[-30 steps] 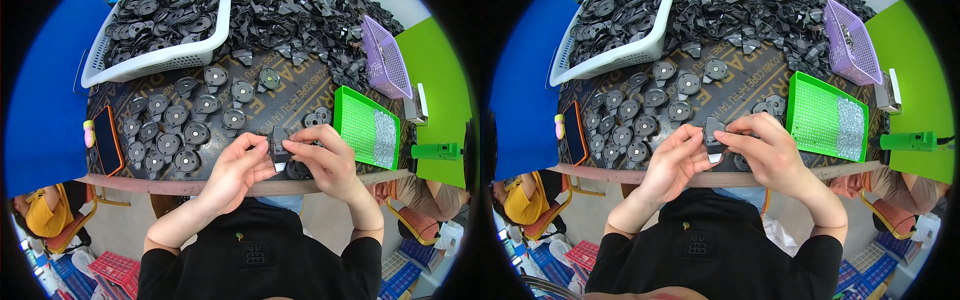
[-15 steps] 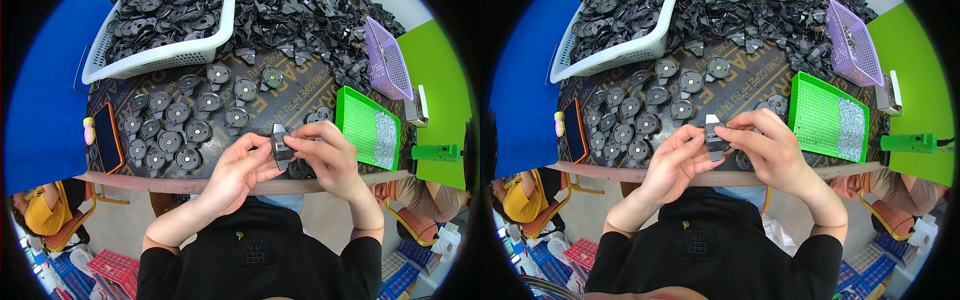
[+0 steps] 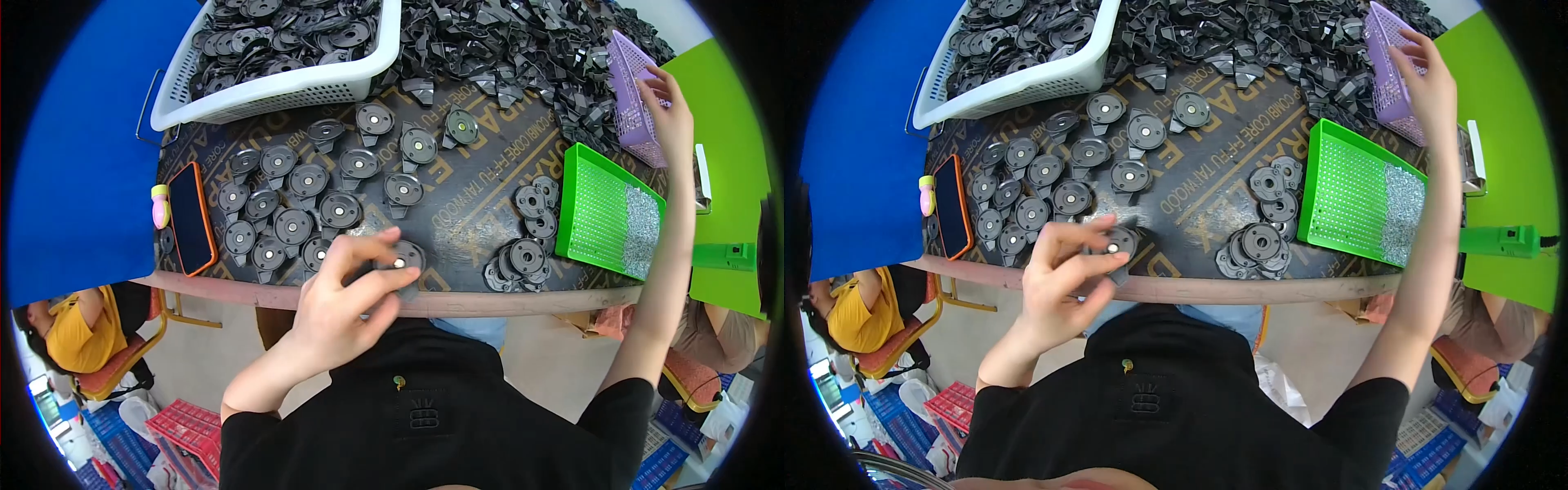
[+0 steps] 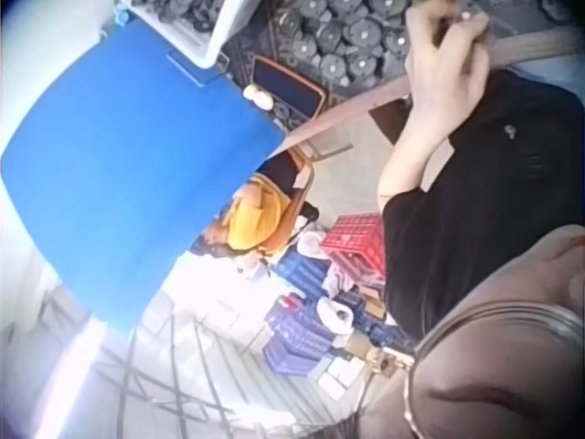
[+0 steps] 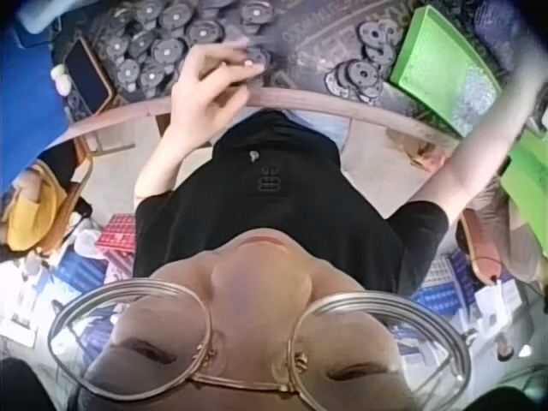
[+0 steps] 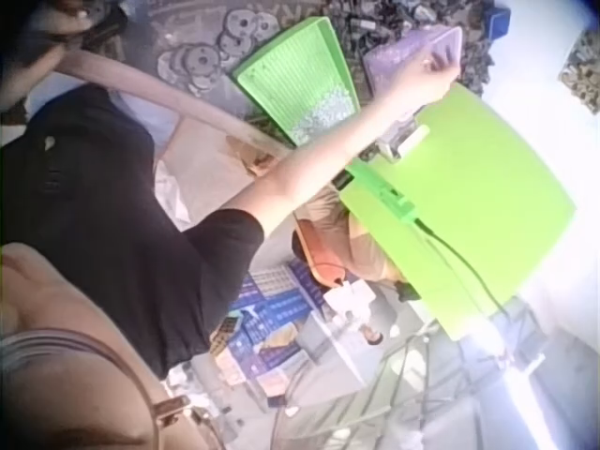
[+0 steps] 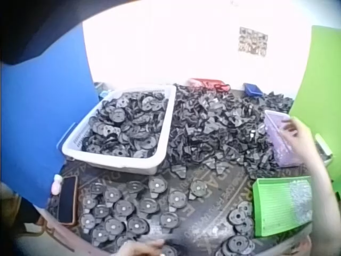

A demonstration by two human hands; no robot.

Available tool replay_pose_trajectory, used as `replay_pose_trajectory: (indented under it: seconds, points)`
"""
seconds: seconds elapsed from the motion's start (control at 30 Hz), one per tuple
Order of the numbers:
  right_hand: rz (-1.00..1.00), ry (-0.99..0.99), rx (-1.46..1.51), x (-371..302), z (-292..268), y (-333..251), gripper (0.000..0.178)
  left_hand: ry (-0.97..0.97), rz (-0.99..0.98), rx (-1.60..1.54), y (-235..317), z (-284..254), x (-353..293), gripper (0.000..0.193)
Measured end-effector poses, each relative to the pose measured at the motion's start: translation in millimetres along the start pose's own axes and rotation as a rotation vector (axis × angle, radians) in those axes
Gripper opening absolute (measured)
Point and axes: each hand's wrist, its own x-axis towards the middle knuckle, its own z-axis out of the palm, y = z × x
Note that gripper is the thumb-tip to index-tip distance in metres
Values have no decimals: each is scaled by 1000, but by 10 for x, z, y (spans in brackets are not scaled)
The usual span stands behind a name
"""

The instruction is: The person inserts small metal pins into black circular plastic components by hand at a factory workbench.

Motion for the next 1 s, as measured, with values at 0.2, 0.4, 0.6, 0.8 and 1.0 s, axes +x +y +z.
replay_pose_trajectory:
  seconds: [0.2,0.4,0.6,0.8,1.0]
  points:
    - [263,-746,-86,441,492,1899,41,-112,321,751,-116,-6,-36,21]
    - [251,-659,-410,371,611,1429,30,-150,157,790,-112,-29,-55,31]
    - [203,-380,-545,356,389,1190,18,-135,360,439,99,310,127,41]
    - [127,-260,-399,336,435,1260,15,-85,319,362,214,1147,524,33]
    - [250,-245,-157,300,454,1120,9,-124,240,286,162,1183,541,25]
